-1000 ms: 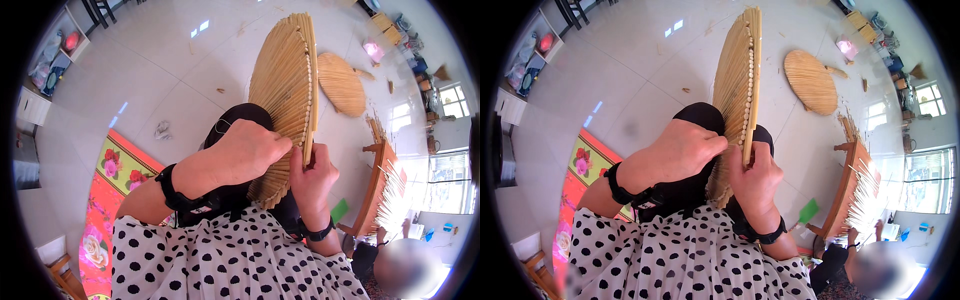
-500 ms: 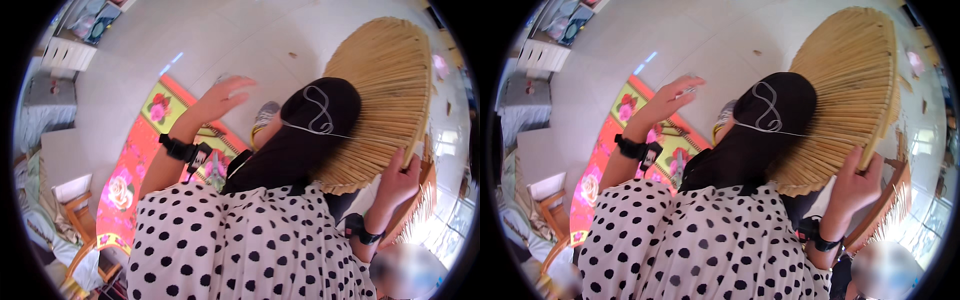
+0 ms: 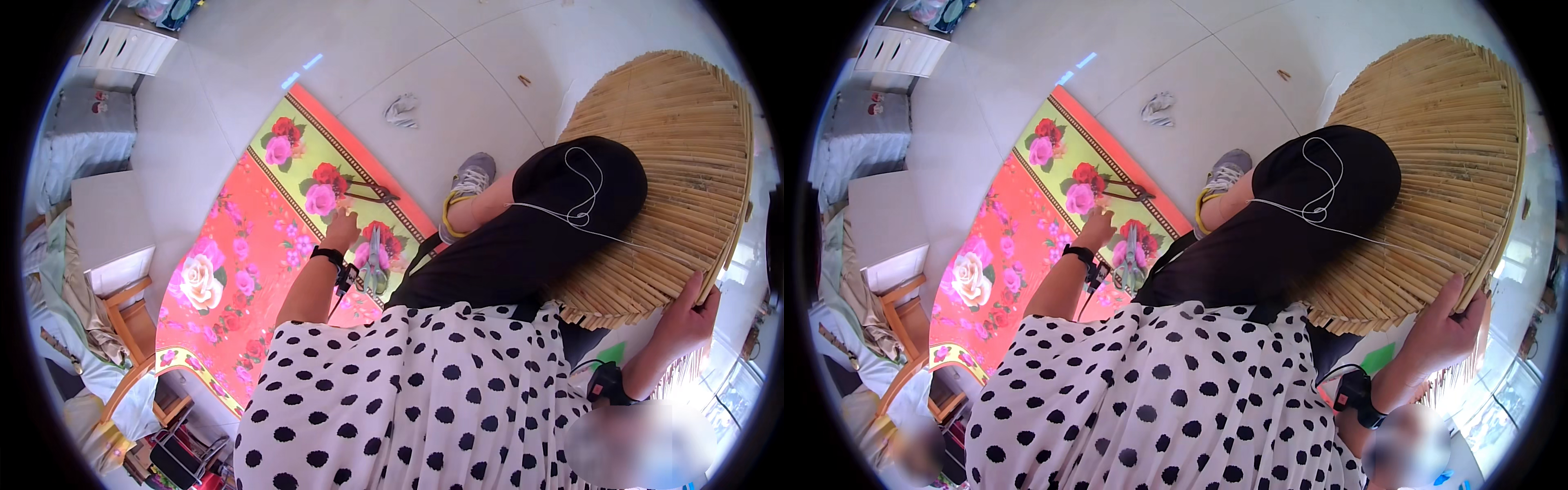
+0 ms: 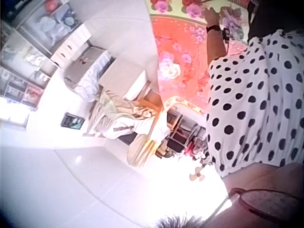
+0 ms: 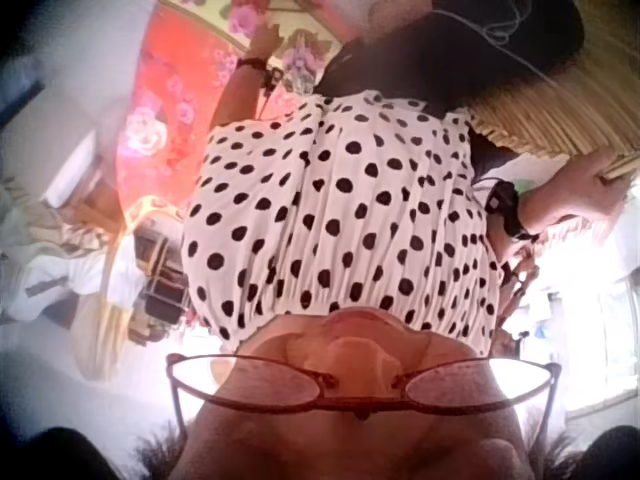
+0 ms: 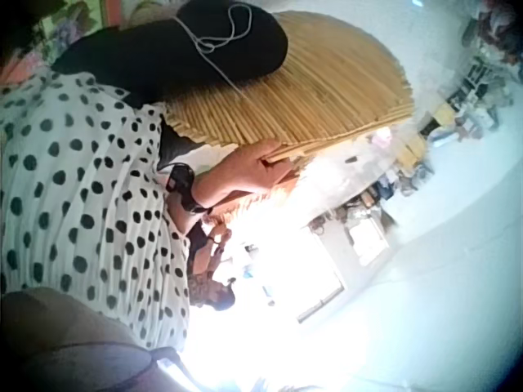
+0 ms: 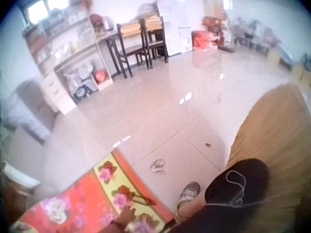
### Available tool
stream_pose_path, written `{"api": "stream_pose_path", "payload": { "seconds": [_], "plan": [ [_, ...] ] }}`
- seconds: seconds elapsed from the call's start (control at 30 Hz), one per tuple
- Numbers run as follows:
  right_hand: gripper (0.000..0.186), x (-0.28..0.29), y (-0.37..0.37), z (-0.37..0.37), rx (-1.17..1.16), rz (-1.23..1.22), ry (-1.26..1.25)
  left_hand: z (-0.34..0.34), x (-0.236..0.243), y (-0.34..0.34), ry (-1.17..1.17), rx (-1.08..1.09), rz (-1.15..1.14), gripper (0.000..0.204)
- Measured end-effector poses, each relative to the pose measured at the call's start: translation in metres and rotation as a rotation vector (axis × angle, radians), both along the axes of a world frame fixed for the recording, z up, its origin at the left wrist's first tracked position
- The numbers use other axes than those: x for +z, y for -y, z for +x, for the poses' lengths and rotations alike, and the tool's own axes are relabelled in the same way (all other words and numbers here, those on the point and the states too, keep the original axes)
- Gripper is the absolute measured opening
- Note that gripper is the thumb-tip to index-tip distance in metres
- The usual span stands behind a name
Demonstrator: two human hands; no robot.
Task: The person sits on the floor and weaves thin bamboo strips together using a needle and thread. They pull the thread through the strips to secure them, then use scissors to cut the thread and trim the edges of the bamboo mat.
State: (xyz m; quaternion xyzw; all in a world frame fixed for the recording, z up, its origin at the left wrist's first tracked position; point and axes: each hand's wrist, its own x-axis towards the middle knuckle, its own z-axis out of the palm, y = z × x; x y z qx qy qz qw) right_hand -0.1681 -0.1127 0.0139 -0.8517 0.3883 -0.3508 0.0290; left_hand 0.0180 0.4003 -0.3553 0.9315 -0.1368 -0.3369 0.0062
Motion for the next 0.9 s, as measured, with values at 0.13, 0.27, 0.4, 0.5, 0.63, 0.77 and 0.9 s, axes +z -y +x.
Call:
{"api": "stream_pose_path", "payload": {
  "seconds": [0.13,0.27,0.4,0.5,0.63,0.77,0.9],
  "plan": [
    [0.03,0.007,-0.009,0.004,-0.068,0.032,-0.021,0.012,-0.003,0.032,-0.077,0.114,-0.018,0.04],
    [0.03,0.004,-0.014,0.004,-0.111,-0.05,-0.055,-0.016,-0.058,0.001,-0.244,0.021,0.051,0.037],
    [0.023,0.004,-0.019,0.01,-0.069,-0.02,-0.014,-0.088,-0.089,-0.033,-0.45,0.568,-0.39,0.037],
    [0.021,0.014,-0.024,0.012,0.009,0.066,0.065,-0.104,-0.044,-0.015,-0.093,0.203,-0.287,0.058],
    [0.016,0.024,-0.03,0.017,-0.015,0.104,0.079,-0.122,-0.065,-0.025,-0.194,0.02,0.1,0.049],
    [0.014,0.018,-0.028,0.014,0.001,0.131,0.122,-0.129,-0.058,-0.023,-0.242,0.077,0.144,0.048],
    [0.016,0.017,-0.027,0.012,0.016,0.13,0.131,-0.129,-0.054,-0.022,-0.272,0.137,0.134,0.047]
  ]
}}
